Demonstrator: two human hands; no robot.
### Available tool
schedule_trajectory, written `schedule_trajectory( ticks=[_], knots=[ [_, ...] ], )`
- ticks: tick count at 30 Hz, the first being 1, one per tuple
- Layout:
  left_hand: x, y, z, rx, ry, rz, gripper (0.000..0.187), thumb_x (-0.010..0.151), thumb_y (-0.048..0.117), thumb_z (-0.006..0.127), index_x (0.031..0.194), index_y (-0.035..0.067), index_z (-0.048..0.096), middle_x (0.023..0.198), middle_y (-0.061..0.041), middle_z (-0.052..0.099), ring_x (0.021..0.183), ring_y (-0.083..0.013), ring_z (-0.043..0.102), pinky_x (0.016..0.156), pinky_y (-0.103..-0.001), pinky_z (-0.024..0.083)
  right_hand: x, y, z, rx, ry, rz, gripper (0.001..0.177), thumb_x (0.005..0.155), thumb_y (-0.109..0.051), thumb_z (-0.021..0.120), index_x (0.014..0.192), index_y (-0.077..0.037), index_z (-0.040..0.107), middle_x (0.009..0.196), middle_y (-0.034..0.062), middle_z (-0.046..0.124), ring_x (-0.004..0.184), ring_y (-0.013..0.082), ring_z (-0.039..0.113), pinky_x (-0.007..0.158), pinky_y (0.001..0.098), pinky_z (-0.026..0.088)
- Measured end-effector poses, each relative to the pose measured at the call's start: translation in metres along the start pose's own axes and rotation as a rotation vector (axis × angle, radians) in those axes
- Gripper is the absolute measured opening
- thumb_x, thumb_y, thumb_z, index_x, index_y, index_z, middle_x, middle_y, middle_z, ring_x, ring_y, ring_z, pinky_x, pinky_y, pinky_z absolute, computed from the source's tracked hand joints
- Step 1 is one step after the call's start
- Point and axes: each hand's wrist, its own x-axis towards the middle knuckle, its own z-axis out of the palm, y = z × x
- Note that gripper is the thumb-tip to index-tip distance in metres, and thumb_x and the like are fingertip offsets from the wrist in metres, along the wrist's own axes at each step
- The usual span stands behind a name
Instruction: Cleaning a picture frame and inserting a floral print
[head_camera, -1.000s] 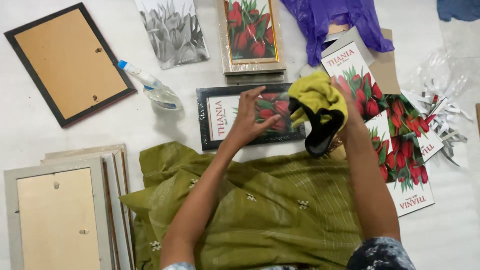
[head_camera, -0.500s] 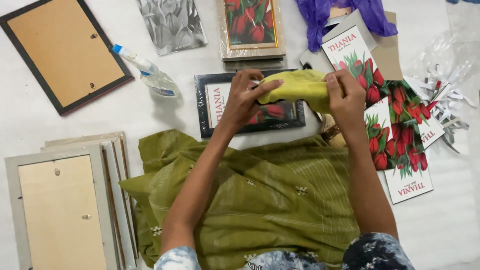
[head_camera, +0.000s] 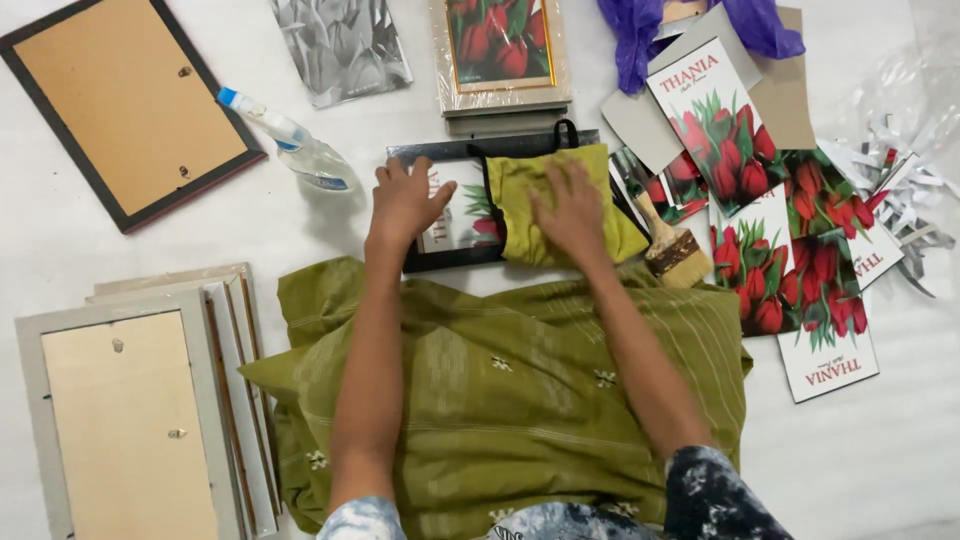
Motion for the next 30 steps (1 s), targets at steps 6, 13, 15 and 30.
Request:
schedule_trajectory(
  ticks=[6, 13, 15, 30],
  knots=[
    [0.025, -0.029, 0.046, -0.097, -0.182, -0.4, 0.084, 0.097, 0.069, 0.055, 0.153, 0.014, 0.027, 0.143, -0.041, 0.034, 0.134, -0.0648, 0.036, 0.104, -0.074, 0.037, -0.006, -0.076, 0.033, 0.099, -0.176, -0.185, 0.047, 0.101, -0.045, 0.057, 0.144, -0.027, 0.061, 0.152, 0.0114, 0.051, 0.151, 0.0364, 0.034, 0.12, 0.0631, 0.025],
    [0.013, -0.028, 0.028, -0.19, -0.155, -0.396, 0.081, 0.104, 0.05, 0.051, 0.16, 0.003, 0.016, 0.144, -0.038, 0.035, 0.134, -0.0613, 0.039, 0.099, -0.074, 0.043, -0.001, 0.025, 0.04, -0.154, -0.053, -0.054, 0.048, 0.111, -0.043, 0.043, 0.156, -0.03, 0.05, 0.158, 0.009, 0.048, 0.15, 0.0291, 0.037, 0.12, 0.0569, 0.02],
    [0.02, -0.04, 0.039, -0.237, -0.118, -0.371, 0.078, 0.105, 0.045, 0.049, 0.159, 0.0, 0.016, 0.144, -0.037, 0.035, 0.131, -0.0621, 0.042, 0.098, -0.075, 0.043, 0.0, 0.049, 0.043, -0.146, 0.004, 0.087, 0.048, 0.115, -0.039, 0.04, 0.16, -0.025, 0.046, 0.16, 0.0137, 0.044, 0.149, 0.0332, 0.036, 0.119, 0.059, 0.017],
    [0.015, -0.042, 0.036, -0.245, -0.124, -0.313, 0.046, 0.098, 0.022, 0.033, 0.141, 0.007, 0.032, 0.129, -0.027, 0.051, 0.116, -0.0572, 0.06, 0.104, -0.06, 0.048, 0.001, -0.078, 0.053, 0.13, -0.338, -0.261, 0.053, 0.11, -0.05, 0.035, 0.163, -0.043, 0.03, 0.171, -0.0055, 0.024, 0.159, 0.0234, 0.015, 0.127, 0.0551, 0.007]
  ],
)
